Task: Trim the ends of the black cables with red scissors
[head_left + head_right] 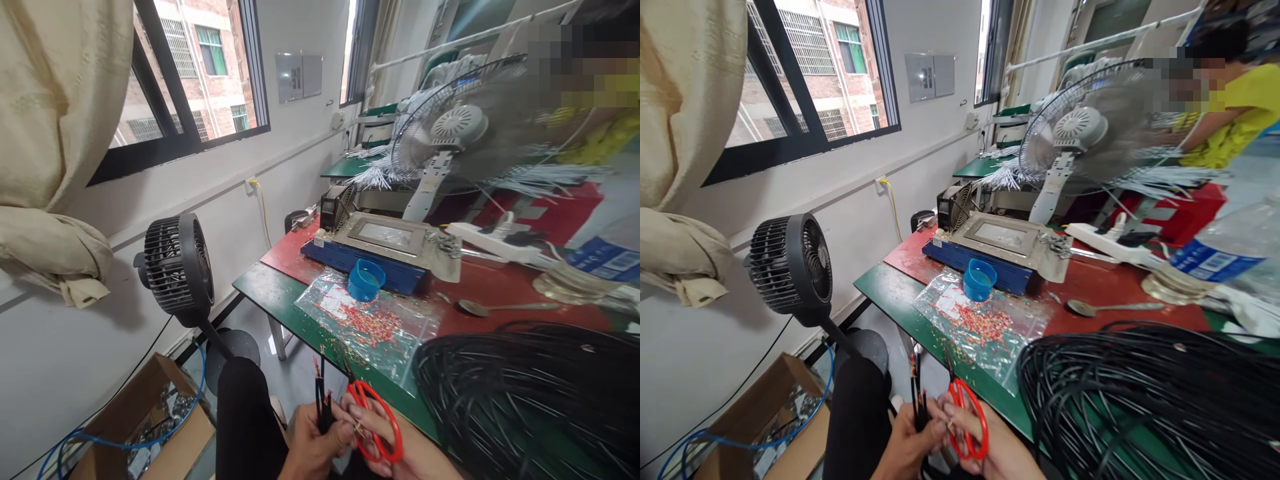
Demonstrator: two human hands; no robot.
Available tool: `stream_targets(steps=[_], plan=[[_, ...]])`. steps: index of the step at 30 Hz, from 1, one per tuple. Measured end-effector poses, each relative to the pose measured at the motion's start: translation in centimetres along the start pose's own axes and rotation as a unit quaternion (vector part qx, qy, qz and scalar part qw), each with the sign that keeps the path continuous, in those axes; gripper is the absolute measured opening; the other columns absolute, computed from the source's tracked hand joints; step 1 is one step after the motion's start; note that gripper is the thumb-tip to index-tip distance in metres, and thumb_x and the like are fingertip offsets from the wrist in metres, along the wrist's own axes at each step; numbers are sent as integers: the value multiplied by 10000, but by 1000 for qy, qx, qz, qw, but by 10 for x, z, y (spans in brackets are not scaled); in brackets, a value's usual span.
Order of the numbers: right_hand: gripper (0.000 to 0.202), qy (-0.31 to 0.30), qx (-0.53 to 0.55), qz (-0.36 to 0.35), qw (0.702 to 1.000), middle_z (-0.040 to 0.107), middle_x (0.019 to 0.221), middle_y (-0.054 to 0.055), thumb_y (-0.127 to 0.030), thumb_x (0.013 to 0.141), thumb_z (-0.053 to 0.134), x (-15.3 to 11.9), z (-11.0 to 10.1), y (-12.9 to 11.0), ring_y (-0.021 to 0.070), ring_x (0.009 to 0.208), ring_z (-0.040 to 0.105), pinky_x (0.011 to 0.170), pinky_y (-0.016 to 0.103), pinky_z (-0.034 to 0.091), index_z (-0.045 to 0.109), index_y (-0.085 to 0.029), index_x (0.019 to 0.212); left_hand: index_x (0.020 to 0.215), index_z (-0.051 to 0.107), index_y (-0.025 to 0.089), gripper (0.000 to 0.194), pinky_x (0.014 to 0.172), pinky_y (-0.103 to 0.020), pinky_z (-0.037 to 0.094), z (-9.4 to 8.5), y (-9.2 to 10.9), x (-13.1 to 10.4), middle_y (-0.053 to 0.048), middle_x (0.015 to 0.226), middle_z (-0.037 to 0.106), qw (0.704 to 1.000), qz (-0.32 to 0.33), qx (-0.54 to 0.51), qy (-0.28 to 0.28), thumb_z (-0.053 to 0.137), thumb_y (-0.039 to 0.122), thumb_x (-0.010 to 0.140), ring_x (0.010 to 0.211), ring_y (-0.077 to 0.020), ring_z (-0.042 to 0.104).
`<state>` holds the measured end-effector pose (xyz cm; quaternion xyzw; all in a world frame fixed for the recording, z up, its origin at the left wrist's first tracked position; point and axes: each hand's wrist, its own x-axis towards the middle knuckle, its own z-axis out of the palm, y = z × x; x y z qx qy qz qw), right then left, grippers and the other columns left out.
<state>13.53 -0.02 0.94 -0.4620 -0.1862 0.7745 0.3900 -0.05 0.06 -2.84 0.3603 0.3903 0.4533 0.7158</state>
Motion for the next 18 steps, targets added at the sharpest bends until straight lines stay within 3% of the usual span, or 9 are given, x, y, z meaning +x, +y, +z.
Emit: stream_targets(steps=[5, 11, 18], plan=[[645, -1, 39, -16, 999, 446, 580, -27, -557, 531, 826, 6, -3, 10, 9, 438, 334, 379, 113, 212, 572, -97, 905, 690, 637, 77, 416, 458, -164, 216, -1, -2, 2, -27, 560, 541, 1000, 16, 0, -18, 757, 474, 655, 452, -9, 359], [739, 27, 24, -110, 993, 392, 521, -45, -684, 542, 757, 29, -14, 37, 40, 401, 328, 362, 157, 231, 519, -110, 942, 726, 642, 63, 527, 454, -161, 205, 5, 5, 2, -1, 529, 489, 996, 4, 22, 88, 774, 553, 583, 429, 0, 334], [618, 2, -56, -192, 980, 442, 526, -8, -616, 563, 776, 42, -32, 50, 55, 419, 365, 437, 192, 270, 613, -104, 868, 741, 619, 50, 583, 466, -173, 194, 8, 11, 0, 4, 530, 458, 992, -15, 43, 117, 777, 579, 553, 442, -4, 319]])
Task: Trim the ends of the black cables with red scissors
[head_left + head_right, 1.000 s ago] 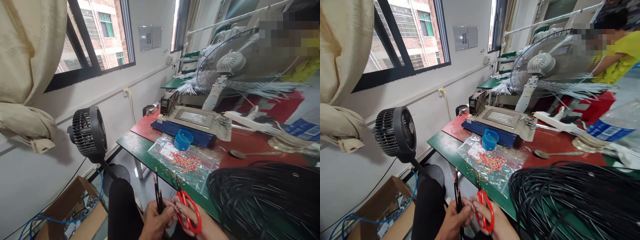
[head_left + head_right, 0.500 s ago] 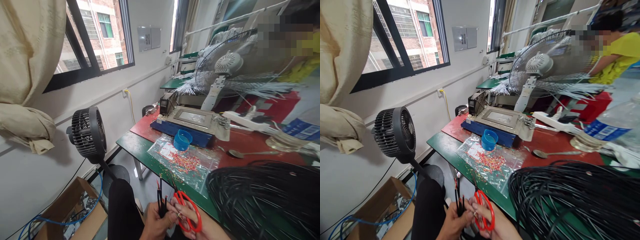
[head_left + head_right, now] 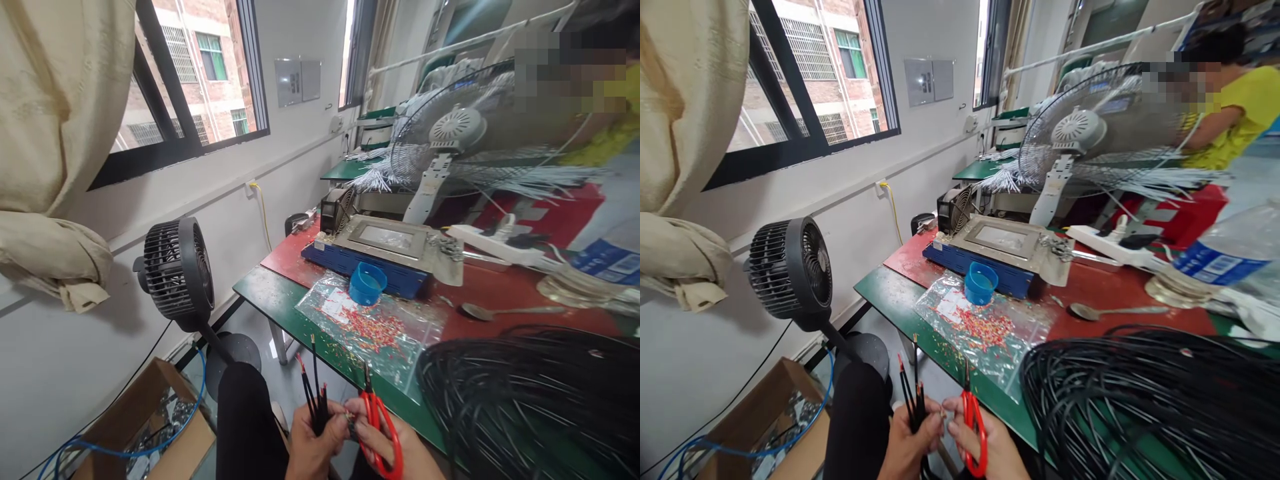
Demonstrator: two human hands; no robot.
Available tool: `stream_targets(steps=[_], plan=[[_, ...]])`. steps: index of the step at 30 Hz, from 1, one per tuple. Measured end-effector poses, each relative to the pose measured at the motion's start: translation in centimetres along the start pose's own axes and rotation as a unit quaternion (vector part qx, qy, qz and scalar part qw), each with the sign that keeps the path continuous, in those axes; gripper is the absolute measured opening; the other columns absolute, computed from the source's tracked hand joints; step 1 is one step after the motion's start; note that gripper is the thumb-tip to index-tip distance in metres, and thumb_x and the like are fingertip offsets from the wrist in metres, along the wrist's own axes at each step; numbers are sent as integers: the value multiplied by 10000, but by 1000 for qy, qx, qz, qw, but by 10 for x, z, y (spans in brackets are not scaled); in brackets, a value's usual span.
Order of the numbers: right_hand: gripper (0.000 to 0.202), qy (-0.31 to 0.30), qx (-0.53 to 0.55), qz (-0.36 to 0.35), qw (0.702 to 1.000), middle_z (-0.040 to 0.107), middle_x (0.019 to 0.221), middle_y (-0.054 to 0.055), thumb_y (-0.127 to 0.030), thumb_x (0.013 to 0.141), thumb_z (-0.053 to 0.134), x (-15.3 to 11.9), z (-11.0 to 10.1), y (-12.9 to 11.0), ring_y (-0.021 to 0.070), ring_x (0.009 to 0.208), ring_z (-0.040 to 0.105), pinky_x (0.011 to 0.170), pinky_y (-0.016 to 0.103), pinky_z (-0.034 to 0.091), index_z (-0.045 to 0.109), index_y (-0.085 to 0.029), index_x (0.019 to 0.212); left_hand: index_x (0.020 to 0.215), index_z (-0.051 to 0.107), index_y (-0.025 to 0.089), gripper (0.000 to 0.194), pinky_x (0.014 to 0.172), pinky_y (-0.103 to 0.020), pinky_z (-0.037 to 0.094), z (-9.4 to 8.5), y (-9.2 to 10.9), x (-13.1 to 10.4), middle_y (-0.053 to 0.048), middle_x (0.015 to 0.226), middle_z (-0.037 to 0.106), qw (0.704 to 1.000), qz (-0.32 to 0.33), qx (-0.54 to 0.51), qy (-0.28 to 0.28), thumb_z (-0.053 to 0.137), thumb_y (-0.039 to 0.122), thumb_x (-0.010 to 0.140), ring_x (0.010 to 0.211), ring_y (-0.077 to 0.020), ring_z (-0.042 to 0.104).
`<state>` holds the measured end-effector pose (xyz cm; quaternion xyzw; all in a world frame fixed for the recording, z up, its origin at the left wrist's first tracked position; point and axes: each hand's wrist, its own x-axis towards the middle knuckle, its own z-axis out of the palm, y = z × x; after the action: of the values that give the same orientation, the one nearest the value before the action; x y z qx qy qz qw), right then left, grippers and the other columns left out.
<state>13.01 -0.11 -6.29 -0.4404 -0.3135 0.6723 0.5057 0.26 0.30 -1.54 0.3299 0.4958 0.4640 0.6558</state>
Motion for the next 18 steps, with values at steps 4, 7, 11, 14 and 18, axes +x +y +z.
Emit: stream_targets(steps=[4, 7, 11, 14, 18], plan=[[600, 6, -45, 14, 999, 455, 542, 0, -576, 548, 796, 7, -7, 2, 80, 471, 413, 485, 211, 339, 654, -105, 890, 741, 620, 48, 580, 472, -176, 195, 0, 0, 0, 31, 488, 391, 1000, 8, 17, -13, 755, 588, 581, 444, -7, 306], [664, 55, -67, 22, 996, 445, 524, -2, -618, 510, 793, 10, -6, 2, 81, 455, 399, 469, 212, 304, 650, -93, 889, 747, 620, 45, 571, 469, -173, 205, -1, -1, 0, 7, 534, 456, 1000, 11, 5, -8, 763, 572, 583, 447, -3, 324], [776, 46, -37, 54, 997, 416, 485, -17, -722, 512, 739, 7, 2, -2, 66, 418, 370, 443, 200, 258, 607, -79, 925, 746, 609, 54, 566, 444, -167, 175, -1, -4, 2, 5, 537, 486, 999, -2, -35, -4, 785, 558, 559, 412, 6, 321], [777, 55, -10, 49, 997, 411, 445, -23, -746, 522, 719, 2, 10, -6, 61, 390, 344, 408, 194, 210, 565, -95, 917, 746, 605, 60, 569, 425, -164, 175, -2, -7, 5, -1, 539, 500, 999, -8, -47, -21, 780, 568, 560, 395, 3, 332], [803, 50, -2, 54, 997, 441, 439, -10, -742, 475, 742, 1, 19, -14, 58, 381, 350, 417, 189, 209, 570, -87, 907, 683, 590, 64, 538, 420, -163, 178, -3, -9, 5, 7, 510, 466, 997, 2, -44, -61, 772, 559, 582, 393, 5, 325]])
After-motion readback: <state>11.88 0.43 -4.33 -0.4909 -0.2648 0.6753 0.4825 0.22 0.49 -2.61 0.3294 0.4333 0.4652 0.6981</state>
